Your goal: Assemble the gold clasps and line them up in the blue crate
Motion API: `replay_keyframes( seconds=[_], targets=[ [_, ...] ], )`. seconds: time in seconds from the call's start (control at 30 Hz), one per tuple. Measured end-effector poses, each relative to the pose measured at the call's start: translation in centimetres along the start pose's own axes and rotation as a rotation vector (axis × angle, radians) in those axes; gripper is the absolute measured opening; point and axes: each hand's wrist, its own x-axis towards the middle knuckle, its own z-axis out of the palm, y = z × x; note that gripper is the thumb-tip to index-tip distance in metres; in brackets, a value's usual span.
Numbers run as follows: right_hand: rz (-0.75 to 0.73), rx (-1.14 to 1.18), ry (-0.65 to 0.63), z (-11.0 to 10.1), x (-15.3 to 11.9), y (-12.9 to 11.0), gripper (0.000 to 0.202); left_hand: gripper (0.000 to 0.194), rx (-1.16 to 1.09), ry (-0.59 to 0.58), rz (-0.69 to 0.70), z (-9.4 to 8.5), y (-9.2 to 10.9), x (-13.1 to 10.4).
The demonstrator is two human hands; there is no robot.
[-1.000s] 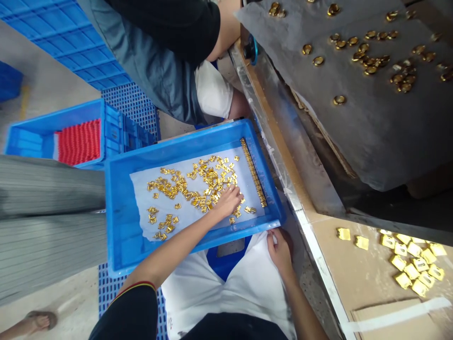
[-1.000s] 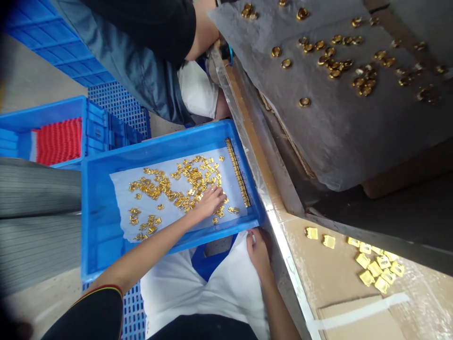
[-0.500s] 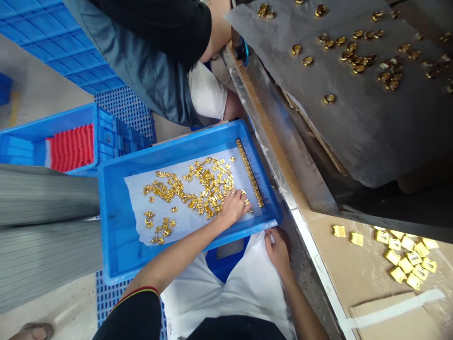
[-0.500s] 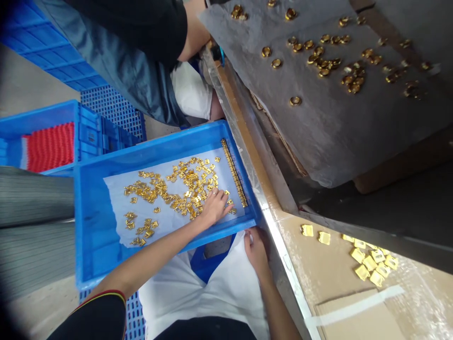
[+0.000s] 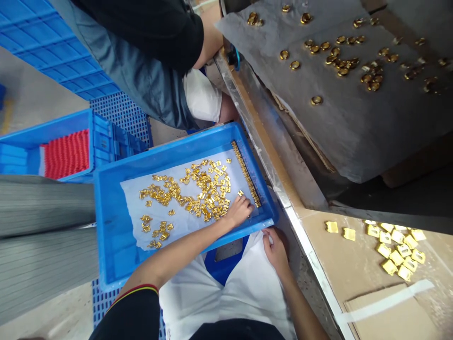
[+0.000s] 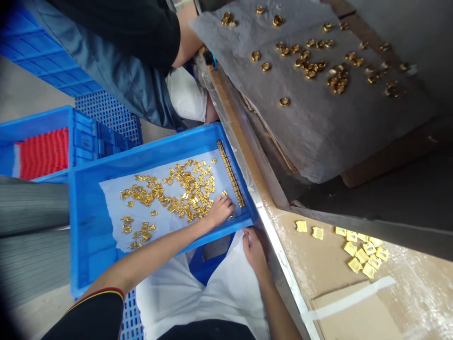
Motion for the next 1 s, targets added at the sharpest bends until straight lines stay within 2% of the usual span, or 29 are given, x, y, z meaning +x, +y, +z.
replay_keyframes(
  seconds=[0.1, 0.27, 0.43, 0.67, 1.0],
  targets=[
    [0.006, -0.003, -0.002, 0.0, 0.0, -0.1, 0.027, 0.015, -0.011, 0.009, 0.011, 0.0, -0.1, -0.1],
    [0.005, -0.007, -0.002, -0.1, 0.2, -0.3, 0.028, 0.023, 0.001, 0.007, -0.055, 0.1, 0.0, -0.2],
    [-0.006, -0.014, -0.003, 0.0, 0.3, -0.4, 0.028, 0.018, -0.017, -0.019, 0.004, 0.3, 0.5, 0.4],
    [-0.004, -0.023, 0.002, 0.1, 0.4, -0.3, 0.027, 0.022, -0.019, -0.023, 0.084, 0.3, 0.6, 0.9],
    [-0.006, -0.019, -0.005, 0.1, 0.6, -0.6, 0.027, 0.021, -0.011, 0.008, 0.108, 0.8, 0.8, 1.4]
  ],
)
